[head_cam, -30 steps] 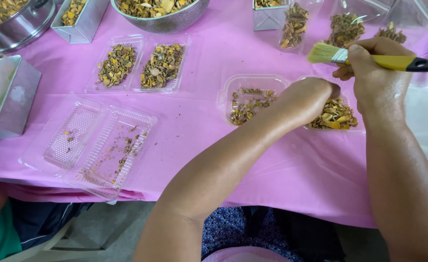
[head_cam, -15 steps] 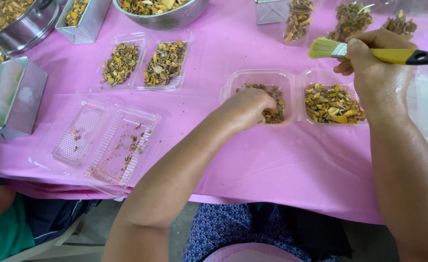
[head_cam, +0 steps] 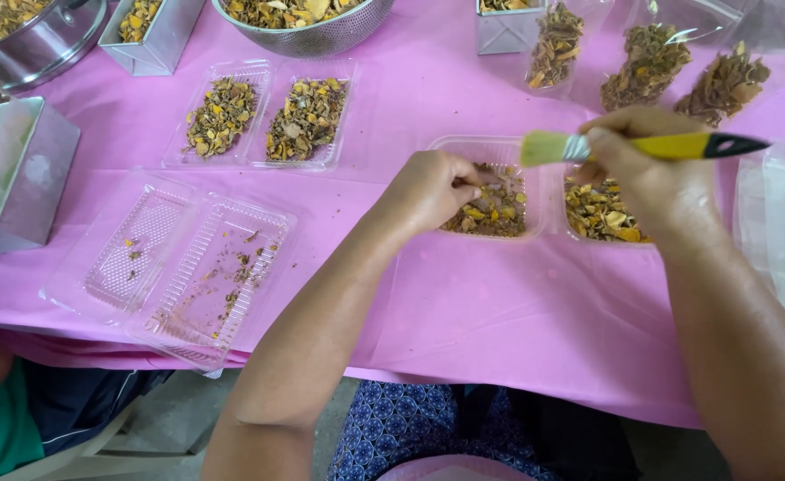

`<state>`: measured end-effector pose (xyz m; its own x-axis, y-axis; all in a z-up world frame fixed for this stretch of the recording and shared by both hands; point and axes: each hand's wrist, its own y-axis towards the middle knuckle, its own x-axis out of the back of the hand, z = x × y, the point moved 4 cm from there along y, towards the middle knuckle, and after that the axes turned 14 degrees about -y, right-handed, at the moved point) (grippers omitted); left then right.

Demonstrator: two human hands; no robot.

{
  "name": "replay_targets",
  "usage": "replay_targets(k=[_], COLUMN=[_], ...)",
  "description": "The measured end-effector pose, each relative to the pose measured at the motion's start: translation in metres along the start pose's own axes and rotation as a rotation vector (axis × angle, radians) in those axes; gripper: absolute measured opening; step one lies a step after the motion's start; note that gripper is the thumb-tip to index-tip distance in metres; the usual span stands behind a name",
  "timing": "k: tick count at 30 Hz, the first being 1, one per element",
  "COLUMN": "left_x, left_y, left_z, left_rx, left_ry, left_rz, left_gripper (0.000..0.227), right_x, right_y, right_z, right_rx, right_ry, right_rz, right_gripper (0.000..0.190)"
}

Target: Sorting and packaging dried tea ingredients into plastic containers and bags using hands and a brush.

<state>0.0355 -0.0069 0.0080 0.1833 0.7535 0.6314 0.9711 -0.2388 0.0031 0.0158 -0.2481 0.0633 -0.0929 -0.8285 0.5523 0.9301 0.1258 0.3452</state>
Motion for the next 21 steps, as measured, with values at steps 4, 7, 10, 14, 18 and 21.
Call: replay_targets(k=[4, 7, 10, 14, 18, 21], left_x=[0.016, 0.02, 0.021, 0.025, 0.019, 0.005], left_y=[-0.011, -0.014, -0.011, -0.019, -0.02, -0.008], left_z=[-0.015, -0.02, -0.014, -0.02, -0.024, -0.01], left_rx=[0.141, 0.116, 0.159, 0.214, 0.191, 0.101], left_ry=[-0.148, -0.352, -0.454, -0.539, -0.64, -0.838], left_rz=[-0.049, -0.078, -0.138, -0.179, -0.16, -0.142], left_gripper=[0.018, 0.017, 0.013, 0.026, 0.054, 0.059], right_x=[-0.022, -0.032, -0.032, -0.022, -0.023, -0.03], right_y=[-0.014, -0.023, -0.022, -0.022, -0.023, -0.017], right_z=[0.017, 0.03, 0.032, 0.032, 0.025, 0.02], right_rx=[0.13, 0.232, 0.225, 0.102, 0.204, 0.13], right_ry=[0.027, -0.048, -0.245, -0.147, 0.067, -0.259], right_rz=[0.023, 0.019, 0.118, 0.091, 0.032, 0.237], right_gripper=[0.012, 0.014, 0.011, 0.013, 0.013, 0.017])
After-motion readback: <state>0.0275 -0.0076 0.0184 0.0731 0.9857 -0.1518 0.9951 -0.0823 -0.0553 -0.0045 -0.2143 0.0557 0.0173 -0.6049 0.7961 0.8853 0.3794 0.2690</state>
